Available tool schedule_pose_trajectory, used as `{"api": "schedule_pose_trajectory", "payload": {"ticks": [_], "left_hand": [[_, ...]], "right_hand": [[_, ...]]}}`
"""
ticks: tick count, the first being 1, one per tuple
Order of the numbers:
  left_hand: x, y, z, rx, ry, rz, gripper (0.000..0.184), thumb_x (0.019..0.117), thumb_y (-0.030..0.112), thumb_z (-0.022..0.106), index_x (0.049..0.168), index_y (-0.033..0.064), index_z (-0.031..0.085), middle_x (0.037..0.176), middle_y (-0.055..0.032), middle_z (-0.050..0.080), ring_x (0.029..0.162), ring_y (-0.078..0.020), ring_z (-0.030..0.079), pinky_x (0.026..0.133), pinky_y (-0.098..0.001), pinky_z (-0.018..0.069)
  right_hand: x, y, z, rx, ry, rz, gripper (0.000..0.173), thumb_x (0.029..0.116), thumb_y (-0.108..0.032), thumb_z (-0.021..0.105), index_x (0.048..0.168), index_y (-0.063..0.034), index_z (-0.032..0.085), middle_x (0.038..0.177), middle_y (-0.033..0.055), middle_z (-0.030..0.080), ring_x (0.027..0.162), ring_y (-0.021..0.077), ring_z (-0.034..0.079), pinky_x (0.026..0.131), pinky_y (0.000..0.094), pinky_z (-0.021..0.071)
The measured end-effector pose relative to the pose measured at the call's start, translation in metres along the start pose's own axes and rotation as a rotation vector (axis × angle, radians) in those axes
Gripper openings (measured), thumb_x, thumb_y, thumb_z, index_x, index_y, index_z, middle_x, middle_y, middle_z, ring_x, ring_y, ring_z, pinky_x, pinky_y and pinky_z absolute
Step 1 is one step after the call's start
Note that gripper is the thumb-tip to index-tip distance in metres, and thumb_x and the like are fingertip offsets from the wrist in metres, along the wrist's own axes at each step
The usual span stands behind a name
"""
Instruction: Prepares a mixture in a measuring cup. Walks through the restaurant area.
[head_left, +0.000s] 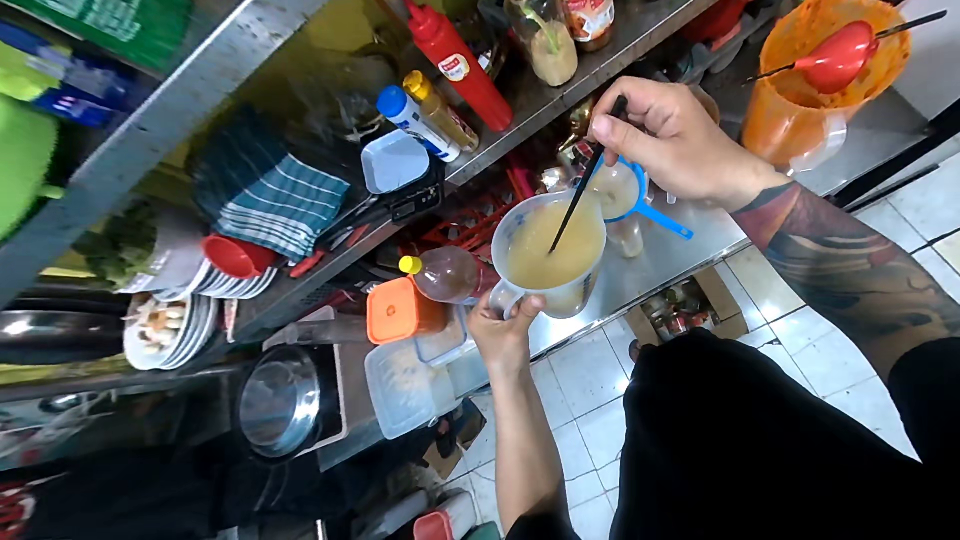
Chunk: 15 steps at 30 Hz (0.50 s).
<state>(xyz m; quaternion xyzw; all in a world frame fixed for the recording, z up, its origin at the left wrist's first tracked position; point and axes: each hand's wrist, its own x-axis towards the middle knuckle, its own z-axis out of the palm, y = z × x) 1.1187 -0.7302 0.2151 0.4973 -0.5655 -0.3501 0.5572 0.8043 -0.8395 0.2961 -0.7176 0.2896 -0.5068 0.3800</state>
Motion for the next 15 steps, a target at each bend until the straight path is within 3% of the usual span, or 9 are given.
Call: {"api": "schedule_pose_trajectory", "payload": {"ticks": [8, 11, 13, 15], "left_hand": [[0.001, 0.001, -0.001, 0.004, -0.001, -0.009, 0.028, 0.0731, 0.019, 0.092, 0.085, 0.0177, 0.066, 0.068, 0.0096, 0.060, 0.060, -0.0025, 0.056, 0.059, -0.0196, 0.0515], [0.001, 0.001, 0.000, 0.006, -0.001, -0.010, 0.028, 0.0727, 0.019, 0.092, 0.085, 0.0169, 0.067, 0.068, 0.0092, 0.060, 0.060, -0.0029, 0.057, 0.059, -0.0199, 0.0517], [0.002, 0.000, 0.000, 0.010, 0.001, -0.010, 0.028, 0.0725, 0.019, 0.092, 0.085, 0.0168, 0.067, 0.068, 0.0093, 0.060, 0.060, -0.0027, 0.057, 0.059, -0.0196, 0.0517], [0.001, 0.001, 0.001, 0.009, 0.004, -0.013, 0.029, 0.0723, 0.019, 0.093, 0.085, 0.0171, 0.067, 0.068, 0.0095, 0.060, 0.060, -0.0025, 0.057, 0.059, -0.0196, 0.0516]], "right_hand": [[0.005, -0.003, 0.004, -0.072, -0.043, 0.004, 0.025, 0.1091, -0.025, 0.051, 0.113, -0.0054, 0.065, 0.088, 0.0004, 0.069, 0.079, 0.0073, 0.067, 0.074, 0.0262, 0.0581], [0.013, -0.001, 0.014, -0.230, -0.155, -0.042, 0.031, 0.1096, -0.032, 0.047, 0.114, -0.0091, 0.068, 0.091, -0.0019, 0.070, 0.084, 0.0052, 0.067, 0.083, 0.0302, 0.0571], [0.019, 0.005, 0.020, -0.342, -0.220, -0.054, 0.034, 0.1091, -0.037, 0.046, 0.113, -0.0127, 0.070, 0.091, -0.0034, 0.071, 0.088, 0.0060, 0.066, 0.094, 0.0408, 0.0494], [0.024, 0.009, 0.024, -0.421, -0.284, -0.031, 0.036, 0.1087, -0.041, 0.045, 0.112, -0.0150, 0.070, 0.090, -0.0046, 0.071, 0.089, 0.0065, 0.065, 0.100, 0.0457, 0.0444]]}}
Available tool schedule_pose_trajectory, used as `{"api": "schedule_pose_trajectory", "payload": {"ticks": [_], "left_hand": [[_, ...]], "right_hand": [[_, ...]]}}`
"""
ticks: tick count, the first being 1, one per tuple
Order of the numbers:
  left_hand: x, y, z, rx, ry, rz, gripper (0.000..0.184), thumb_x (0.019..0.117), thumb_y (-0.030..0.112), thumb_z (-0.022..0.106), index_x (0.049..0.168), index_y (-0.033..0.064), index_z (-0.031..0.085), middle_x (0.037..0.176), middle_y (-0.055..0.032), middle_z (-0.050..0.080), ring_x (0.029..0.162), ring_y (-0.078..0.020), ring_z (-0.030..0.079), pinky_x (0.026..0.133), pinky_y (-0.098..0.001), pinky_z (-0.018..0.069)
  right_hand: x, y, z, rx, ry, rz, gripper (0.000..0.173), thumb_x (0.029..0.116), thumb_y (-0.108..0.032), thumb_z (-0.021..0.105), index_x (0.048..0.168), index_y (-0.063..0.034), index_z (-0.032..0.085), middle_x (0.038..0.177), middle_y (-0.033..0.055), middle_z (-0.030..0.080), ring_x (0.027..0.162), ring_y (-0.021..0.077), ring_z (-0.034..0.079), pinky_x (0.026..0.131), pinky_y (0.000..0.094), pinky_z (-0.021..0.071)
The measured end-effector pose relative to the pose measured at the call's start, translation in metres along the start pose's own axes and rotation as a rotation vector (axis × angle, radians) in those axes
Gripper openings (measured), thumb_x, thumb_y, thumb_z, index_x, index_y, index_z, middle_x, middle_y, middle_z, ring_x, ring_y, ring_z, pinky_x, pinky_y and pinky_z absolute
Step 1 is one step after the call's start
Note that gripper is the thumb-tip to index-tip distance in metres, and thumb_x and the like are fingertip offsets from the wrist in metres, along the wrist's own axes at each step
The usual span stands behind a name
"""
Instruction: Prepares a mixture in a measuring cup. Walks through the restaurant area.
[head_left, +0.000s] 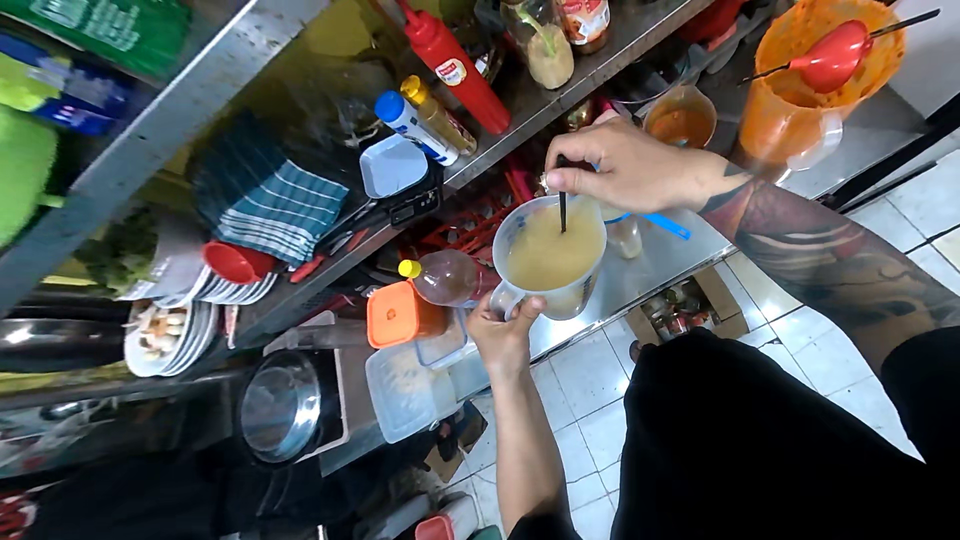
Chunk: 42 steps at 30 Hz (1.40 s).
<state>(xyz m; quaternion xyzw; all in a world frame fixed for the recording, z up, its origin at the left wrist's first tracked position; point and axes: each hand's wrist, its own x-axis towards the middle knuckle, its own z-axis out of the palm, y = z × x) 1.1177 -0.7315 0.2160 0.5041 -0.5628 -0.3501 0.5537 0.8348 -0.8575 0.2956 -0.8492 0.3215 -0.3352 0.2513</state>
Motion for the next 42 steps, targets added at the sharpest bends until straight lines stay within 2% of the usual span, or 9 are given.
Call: {"api": "schedule_pose_trajectory", "payload": {"ticks": [4, 9, 18, 22, 26, 31, 36, 40, 42], "left_hand": [[-0.001, 0.000, 0.002, -0.024, 0.012, -0.009, 0.030, 0.0711, 0.018, 0.093, 0.085, 0.0170, 0.067, 0.068, 0.0089, 0.061, 0.059, -0.0028, 0.057, 0.058, -0.0199, 0.0519], [0.000, 0.001, 0.001, -0.010, 0.003, -0.006, 0.030, 0.0723, 0.021, 0.093, 0.088, 0.0166, 0.068, 0.070, 0.0087, 0.061, 0.060, -0.0033, 0.057, 0.059, -0.0208, 0.0527], [0.002, 0.001, 0.000, -0.004, -0.006, -0.014, 0.030, 0.0723, 0.021, 0.093, 0.088, 0.0173, 0.068, 0.071, 0.0090, 0.062, 0.061, -0.0031, 0.058, 0.060, -0.0205, 0.0529], [0.001, -0.001, 0.001, -0.010, -0.003, -0.015, 0.030, 0.0721, 0.021, 0.093, 0.088, 0.0171, 0.068, 0.069, 0.0090, 0.061, 0.059, -0.0029, 0.056, 0.058, -0.0200, 0.0519], [0.001, 0.000, 0.002, -0.005, -0.010, -0.009, 0.029, 0.0723, 0.022, 0.093, 0.087, 0.0176, 0.068, 0.068, 0.0098, 0.060, 0.059, -0.0021, 0.055, 0.057, -0.0193, 0.0509], [0.001, 0.001, 0.002, 0.011, -0.010, 0.003, 0.031, 0.0721, 0.024, 0.094, 0.088, 0.0176, 0.068, 0.068, 0.0098, 0.060, 0.058, -0.0023, 0.055, 0.057, -0.0193, 0.0504], [0.000, 0.000, 0.001, 0.018, -0.008, -0.002, 0.031, 0.0717, 0.022, 0.094, 0.087, 0.0180, 0.067, 0.068, 0.0100, 0.060, 0.058, -0.0022, 0.055, 0.057, -0.0193, 0.0504], [0.000, 0.003, 0.001, 0.031, -0.007, 0.001, 0.030, 0.0721, 0.023, 0.093, 0.087, 0.0183, 0.067, 0.068, 0.0101, 0.060, 0.059, -0.0024, 0.056, 0.057, -0.0201, 0.0512], [0.000, 0.002, 0.000, 0.031, -0.013, 0.006, 0.030, 0.0728, 0.023, 0.093, 0.087, 0.0183, 0.067, 0.069, 0.0099, 0.061, 0.059, -0.0028, 0.057, 0.058, -0.0202, 0.0513]], "right_hand": [[0.006, -0.004, -0.003, 0.013, -0.166, 0.121, 0.035, 0.1082, -0.040, 0.048, 0.112, -0.0138, 0.070, 0.088, -0.0042, 0.072, 0.088, 0.0081, 0.067, 0.101, 0.0474, 0.0435], [0.006, 0.001, 0.001, 0.350, -0.178, 0.145, 0.027, 0.1089, -0.027, 0.051, 0.105, -0.0090, 0.071, 0.088, -0.0018, 0.072, 0.077, 0.0044, 0.065, 0.072, 0.0248, 0.0547], [0.008, 0.003, -0.002, 0.084, -0.159, 0.204, 0.029, 0.1077, -0.035, 0.052, 0.112, -0.0148, 0.072, 0.091, -0.0043, 0.074, 0.089, 0.0076, 0.067, 0.097, 0.0439, 0.0473], [0.007, 0.002, -0.003, 0.239, -0.203, 0.187, 0.027, 0.1074, -0.030, 0.054, 0.104, -0.0117, 0.073, 0.084, -0.0045, 0.072, 0.075, 0.0040, 0.065, 0.075, 0.0285, 0.0547], [0.004, 0.003, 0.004, 0.397, -0.132, 0.114, 0.025, 0.1075, -0.025, 0.055, 0.110, -0.0077, 0.072, 0.093, -0.0007, 0.075, 0.084, 0.0040, 0.069, 0.079, 0.0239, 0.0567], [0.005, 0.009, 0.001, 0.079, -0.117, 0.181, 0.030, 0.1076, -0.037, 0.050, 0.112, -0.0160, 0.072, 0.092, -0.0067, 0.073, 0.091, 0.0053, 0.066, 0.101, 0.0454, 0.0442], [0.003, 0.007, -0.002, 0.279, -0.124, 0.191, 0.027, 0.1080, -0.028, 0.053, 0.103, -0.0097, 0.071, 0.082, -0.0032, 0.070, 0.074, 0.0039, 0.063, 0.072, 0.0259, 0.0539], [0.003, 0.009, 0.001, 0.191, -0.081, 0.228, 0.028, 0.1084, -0.032, 0.051, 0.111, -0.0128, 0.070, 0.089, -0.0047, 0.073, 0.084, 0.0047, 0.067, 0.087, 0.0334, 0.0530], [0.003, 0.010, 0.001, 0.181, -0.098, 0.252, 0.027, 0.1079, -0.032, 0.052, 0.105, -0.0127, 0.071, 0.082, -0.0047, 0.070, 0.076, 0.0053, 0.063, 0.081, 0.0338, 0.0511]]}}
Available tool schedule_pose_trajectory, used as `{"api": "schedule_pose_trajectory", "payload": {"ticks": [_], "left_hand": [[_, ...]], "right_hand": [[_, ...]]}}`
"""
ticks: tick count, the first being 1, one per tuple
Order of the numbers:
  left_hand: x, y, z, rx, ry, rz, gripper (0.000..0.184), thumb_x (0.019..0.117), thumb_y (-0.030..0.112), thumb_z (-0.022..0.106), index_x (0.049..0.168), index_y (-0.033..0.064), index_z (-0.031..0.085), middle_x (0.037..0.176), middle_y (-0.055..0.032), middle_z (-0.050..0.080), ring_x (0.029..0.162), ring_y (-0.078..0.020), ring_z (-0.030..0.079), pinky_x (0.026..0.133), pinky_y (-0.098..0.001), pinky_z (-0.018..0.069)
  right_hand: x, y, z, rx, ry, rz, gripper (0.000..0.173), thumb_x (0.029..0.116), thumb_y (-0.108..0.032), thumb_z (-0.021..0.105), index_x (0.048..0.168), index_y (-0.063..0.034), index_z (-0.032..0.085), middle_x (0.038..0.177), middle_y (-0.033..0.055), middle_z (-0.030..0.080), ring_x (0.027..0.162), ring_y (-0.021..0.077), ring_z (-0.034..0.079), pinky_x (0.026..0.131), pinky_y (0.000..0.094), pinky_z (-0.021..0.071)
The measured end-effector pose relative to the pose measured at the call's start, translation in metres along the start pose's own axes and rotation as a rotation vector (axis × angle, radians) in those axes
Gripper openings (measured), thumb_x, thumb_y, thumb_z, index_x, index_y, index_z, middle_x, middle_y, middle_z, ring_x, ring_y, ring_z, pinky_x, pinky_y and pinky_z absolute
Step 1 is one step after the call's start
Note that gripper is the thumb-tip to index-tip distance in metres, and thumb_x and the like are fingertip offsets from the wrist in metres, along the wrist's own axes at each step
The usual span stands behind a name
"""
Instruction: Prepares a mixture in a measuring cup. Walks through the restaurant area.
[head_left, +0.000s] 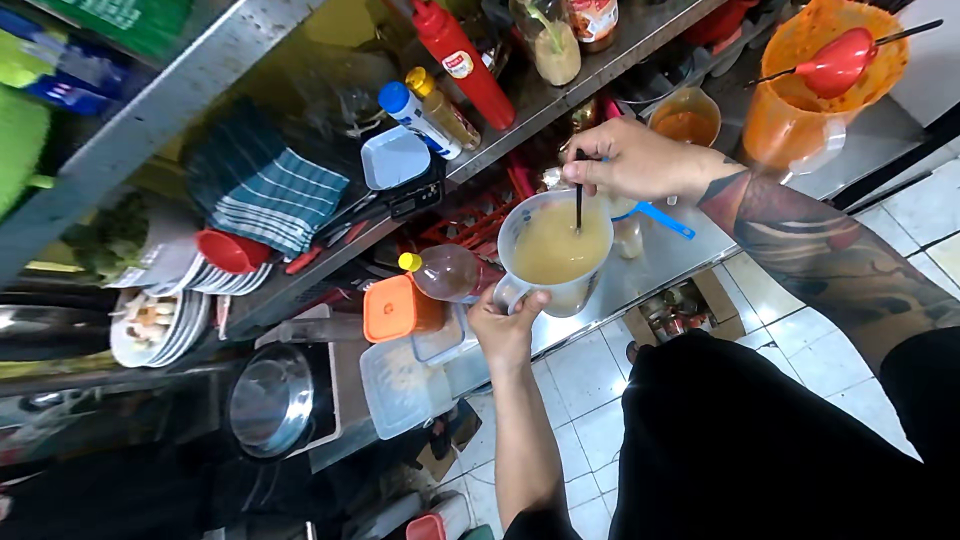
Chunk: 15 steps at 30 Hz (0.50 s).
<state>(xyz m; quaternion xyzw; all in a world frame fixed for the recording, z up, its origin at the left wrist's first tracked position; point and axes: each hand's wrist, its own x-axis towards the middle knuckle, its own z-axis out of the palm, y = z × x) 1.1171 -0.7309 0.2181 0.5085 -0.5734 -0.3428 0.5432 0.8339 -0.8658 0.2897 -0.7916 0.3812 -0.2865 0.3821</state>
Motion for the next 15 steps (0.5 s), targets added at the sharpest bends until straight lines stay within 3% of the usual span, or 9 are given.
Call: {"api": "schedule_pose_trajectory", "payload": {"ticks": [2, 4, 7, 10, 13, 15], "left_hand": [[0.0001, -0.0003, -0.0006, -0.009, -0.005, 0.009, 0.030, 0.0730, 0.023, 0.093, 0.086, 0.0185, 0.067, 0.069, 0.0098, 0.061, 0.060, -0.0027, 0.057, 0.058, -0.0201, 0.0514], [0.0001, 0.0003, -0.0006, -0.011, -0.003, 0.013, 0.029, 0.0725, 0.023, 0.093, 0.086, 0.0186, 0.067, 0.069, 0.0101, 0.061, 0.060, -0.0023, 0.056, 0.058, -0.0197, 0.0512], [0.0001, 0.0024, -0.0007, -0.010, 0.000, 0.004, 0.030, 0.0718, 0.023, 0.093, 0.086, 0.0186, 0.067, 0.068, 0.0103, 0.060, 0.058, -0.0022, 0.056, 0.057, -0.0194, 0.0510], [0.0003, 0.0025, -0.0015, -0.021, -0.002, 0.006, 0.030, 0.0722, 0.022, 0.093, 0.087, 0.0175, 0.068, 0.069, 0.0095, 0.061, 0.059, -0.0028, 0.057, 0.058, -0.0198, 0.0517], [0.0012, 0.0025, -0.0015, -0.015, 0.000, 0.006, 0.030, 0.0722, 0.021, 0.093, 0.087, 0.0174, 0.068, 0.068, 0.0092, 0.061, 0.058, -0.0030, 0.056, 0.057, -0.0200, 0.0512], [0.0019, 0.0031, -0.0017, -0.016, -0.006, 0.004, 0.030, 0.0724, 0.023, 0.093, 0.087, 0.0171, 0.068, 0.069, 0.0087, 0.061, 0.059, -0.0036, 0.057, 0.057, -0.0206, 0.0517]], "right_hand": [[-0.0002, -0.0001, 0.0003, 0.088, -0.006, 0.000, 0.026, 0.1080, -0.029, 0.053, 0.103, -0.0105, 0.071, 0.079, -0.0035, 0.067, 0.070, 0.0045, 0.061, 0.070, 0.0261, 0.0515], [-0.0009, -0.0024, -0.0001, 0.091, 0.012, -0.002, 0.027, 0.1086, -0.031, 0.051, 0.108, -0.0104, 0.069, 0.084, -0.0029, 0.069, 0.076, 0.0049, 0.063, 0.075, 0.0270, 0.0534], [-0.0004, -0.0018, -0.0002, -0.018, 0.023, 0.006, 0.029, 0.1080, -0.033, 0.051, 0.108, -0.0126, 0.071, 0.085, -0.0042, 0.071, 0.080, 0.0069, 0.064, 0.088, 0.0393, 0.0492], [-0.0018, -0.0052, -0.0011, 0.040, 0.029, -0.006, 0.027, 0.1081, -0.032, 0.052, 0.106, -0.0115, 0.071, 0.081, -0.0038, 0.068, 0.074, 0.0050, 0.063, 0.074, 0.0284, 0.0530], [-0.0014, -0.0052, -0.0022, -0.025, 0.039, 0.011, 0.028, 0.1077, -0.034, 0.052, 0.108, -0.0138, 0.071, 0.085, -0.0050, 0.071, 0.080, 0.0055, 0.065, 0.084, 0.0348, 0.0516], [-0.0010, -0.0042, -0.0028, -0.006, 0.026, 0.015, 0.027, 0.1073, -0.032, 0.053, 0.104, -0.0132, 0.072, 0.081, -0.0052, 0.070, 0.076, 0.0051, 0.063, 0.079, 0.0328, 0.0512]]}}
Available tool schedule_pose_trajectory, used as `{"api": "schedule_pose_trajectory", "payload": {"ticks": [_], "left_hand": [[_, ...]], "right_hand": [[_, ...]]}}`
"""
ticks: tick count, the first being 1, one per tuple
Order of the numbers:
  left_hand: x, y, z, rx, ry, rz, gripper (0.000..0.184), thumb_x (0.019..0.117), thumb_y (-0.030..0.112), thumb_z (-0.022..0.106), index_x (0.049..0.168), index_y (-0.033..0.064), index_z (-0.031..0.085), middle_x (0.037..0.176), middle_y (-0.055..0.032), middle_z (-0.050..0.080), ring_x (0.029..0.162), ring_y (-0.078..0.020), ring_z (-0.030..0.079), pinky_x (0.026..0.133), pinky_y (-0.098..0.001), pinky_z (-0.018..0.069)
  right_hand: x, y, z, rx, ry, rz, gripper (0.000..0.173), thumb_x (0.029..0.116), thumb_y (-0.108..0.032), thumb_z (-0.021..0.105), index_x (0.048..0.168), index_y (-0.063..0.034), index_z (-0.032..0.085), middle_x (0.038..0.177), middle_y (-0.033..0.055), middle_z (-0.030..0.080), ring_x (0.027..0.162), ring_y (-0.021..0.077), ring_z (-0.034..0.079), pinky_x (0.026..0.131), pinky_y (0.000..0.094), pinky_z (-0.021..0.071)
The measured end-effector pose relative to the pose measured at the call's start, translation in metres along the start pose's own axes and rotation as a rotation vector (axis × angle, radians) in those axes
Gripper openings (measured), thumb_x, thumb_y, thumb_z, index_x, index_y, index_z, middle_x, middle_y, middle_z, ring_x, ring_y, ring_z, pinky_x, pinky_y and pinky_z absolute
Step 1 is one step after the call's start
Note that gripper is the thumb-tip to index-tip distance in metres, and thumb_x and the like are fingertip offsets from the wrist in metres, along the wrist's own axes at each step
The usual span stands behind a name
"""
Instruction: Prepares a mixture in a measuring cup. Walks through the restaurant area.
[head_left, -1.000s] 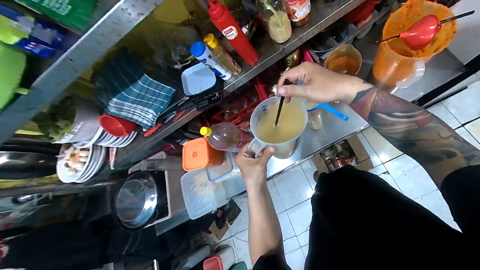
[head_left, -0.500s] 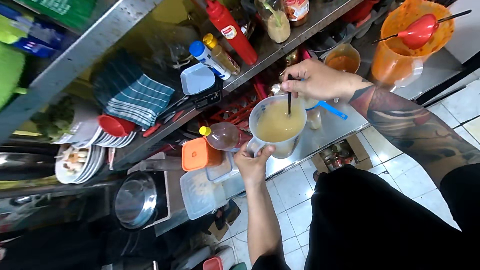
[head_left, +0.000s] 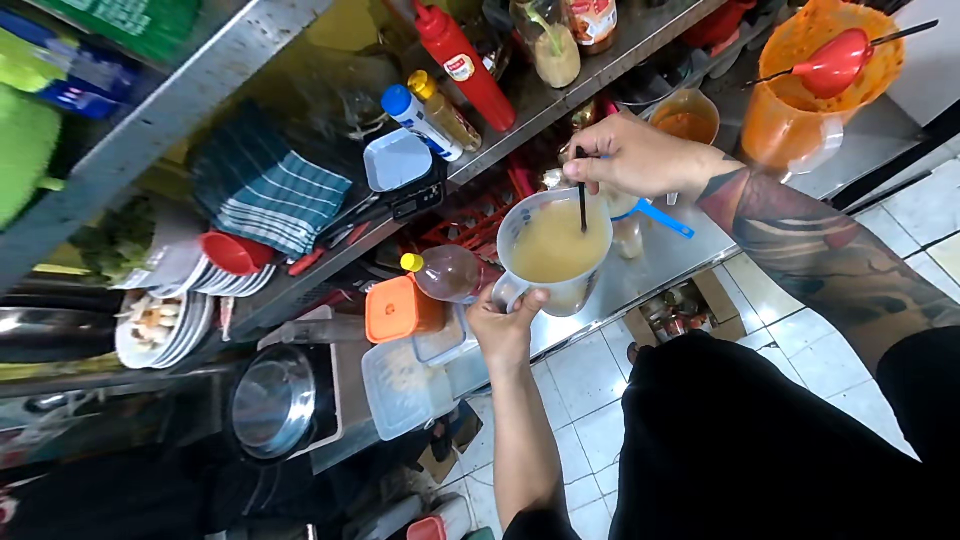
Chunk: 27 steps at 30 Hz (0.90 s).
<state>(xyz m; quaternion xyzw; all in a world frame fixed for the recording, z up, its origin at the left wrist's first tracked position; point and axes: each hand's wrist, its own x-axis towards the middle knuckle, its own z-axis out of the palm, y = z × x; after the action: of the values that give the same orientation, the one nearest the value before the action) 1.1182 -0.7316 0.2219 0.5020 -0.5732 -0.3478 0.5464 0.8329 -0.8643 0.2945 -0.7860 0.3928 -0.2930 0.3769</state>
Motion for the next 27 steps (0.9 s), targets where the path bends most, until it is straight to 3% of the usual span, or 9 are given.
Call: {"api": "schedule_pose_trajectory", "payload": {"ticks": [2, 5, 8, 11, 15, 18, 21, 25, 27], "left_hand": [[0.0006, -0.0002, 0.0003, 0.004, -0.001, 0.001, 0.030, 0.0723, 0.023, 0.093, 0.087, 0.0176, 0.068, 0.068, 0.0090, 0.061, 0.058, -0.0033, 0.056, 0.057, -0.0203, 0.0512], [0.0017, -0.0012, -0.0001, 0.013, -0.002, 0.003, 0.031, 0.0721, 0.023, 0.094, 0.087, 0.0184, 0.067, 0.069, 0.0096, 0.061, 0.058, -0.0027, 0.056, 0.057, -0.0197, 0.0510], [0.0028, -0.0002, 0.0000, 0.020, 0.001, -0.003, 0.031, 0.0722, 0.023, 0.093, 0.087, 0.0185, 0.067, 0.069, 0.0096, 0.061, 0.059, -0.0026, 0.057, 0.057, -0.0195, 0.0511], [0.0037, 0.0008, 0.0007, 0.016, 0.005, -0.005, 0.032, 0.0712, 0.023, 0.094, 0.087, 0.0191, 0.067, 0.070, 0.0100, 0.061, 0.060, -0.0024, 0.057, 0.057, -0.0194, 0.0515], [0.0053, 0.0026, 0.0016, 0.011, -0.004, -0.010, 0.033, 0.0710, 0.023, 0.094, 0.088, 0.0197, 0.067, 0.071, 0.0109, 0.062, 0.061, -0.0020, 0.058, 0.059, -0.0195, 0.0529], [0.0055, 0.0037, 0.0030, 0.012, -0.004, -0.003, 0.031, 0.0722, 0.021, 0.093, 0.088, 0.0192, 0.067, 0.071, 0.0104, 0.062, 0.061, -0.0021, 0.058, 0.059, -0.0193, 0.0523], [0.0064, 0.0037, 0.0042, 0.007, -0.008, -0.010, 0.030, 0.0727, 0.019, 0.093, 0.088, 0.0177, 0.068, 0.070, 0.0093, 0.062, 0.061, -0.0030, 0.057, 0.059, -0.0197, 0.0521], [0.0078, 0.0025, 0.0040, 0.022, -0.019, 0.009, 0.030, 0.0734, 0.021, 0.092, 0.087, 0.0185, 0.066, 0.069, 0.0100, 0.060, 0.059, -0.0024, 0.056, 0.057, -0.0189, 0.0506], [0.0086, 0.0033, 0.0040, 0.024, -0.021, 0.012, 0.030, 0.0730, 0.020, 0.092, 0.086, 0.0188, 0.066, 0.068, 0.0100, 0.059, 0.059, -0.0023, 0.055, 0.057, -0.0189, 0.0503]], "right_hand": [[0.0003, 0.0009, -0.0004, 0.042, 0.008, -0.020, 0.028, 0.1079, -0.032, 0.052, 0.106, -0.0111, 0.071, 0.081, -0.0040, 0.069, 0.073, 0.0049, 0.063, 0.073, 0.0283, 0.0526], [0.0010, 0.0032, -0.0003, -0.022, 0.016, -0.019, 0.029, 0.1074, -0.034, 0.052, 0.108, -0.0127, 0.072, 0.085, -0.0045, 0.072, 0.081, 0.0059, 0.066, 0.087, 0.0361, 0.0515], [0.0003, 0.0001, -0.0012, 0.029, -0.004, -0.011, 0.028, 0.1080, -0.032, 0.052, 0.105, -0.0111, 0.071, 0.081, -0.0040, 0.069, 0.074, 0.0049, 0.063, 0.076, 0.0288, 0.0522], [0.0015, 0.0039, -0.0015, 0.012, 0.018, -0.040, 0.029, 0.1078, -0.033, 0.052, 0.108, -0.0120, 0.071, 0.086, -0.0043, 0.072, 0.080, 0.0047, 0.066, 0.082, 0.0308, 0.0540], [0.0007, 0.0040, -0.0023, 0.088, 0.009, -0.054, 0.027, 0.1078, -0.029, 0.053, 0.103, -0.0095, 0.071, 0.082, -0.0032, 0.069, 0.074, 0.0039, 0.063, 0.073, 0.0255, 0.0529], [0.0025, 0.0082, -0.0011, 0.009, 0.029, -0.072, 0.028, 0.1075, -0.033, 0.052, 0.106, -0.0116, 0.071, 0.084, -0.0039, 0.070, 0.079, 0.0049, 0.065, 0.082, 0.0316, 0.0533], [0.0012, 0.0050, -0.0024, 0.066, 0.000, -0.078, 0.026, 0.1072, -0.029, 0.054, 0.100, -0.0100, 0.071, 0.079, -0.0036, 0.067, 0.071, 0.0047, 0.061, 0.072, 0.0268, 0.0519], [0.0017, 0.0059, -0.0020, -0.006, 0.035, -0.073, 0.027, 0.1074, -0.032, 0.052, 0.105, -0.0121, 0.071, 0.085, -0.0043, 0.071, 0.079, 0.0046, 0.066, 0.082, 0.0312, 0.0535], [0.0013, 0.0073, -0.0031, 0.035, 0.004, -0.064, 0.027, 0.1074, -0.031, 0.053, 0.102, -0.0113, 0.071, 0.081, -0.0040, 0.069, 0.073, 0.0043, 0.062, 0.073, 0.0282, 0.0516]]}}
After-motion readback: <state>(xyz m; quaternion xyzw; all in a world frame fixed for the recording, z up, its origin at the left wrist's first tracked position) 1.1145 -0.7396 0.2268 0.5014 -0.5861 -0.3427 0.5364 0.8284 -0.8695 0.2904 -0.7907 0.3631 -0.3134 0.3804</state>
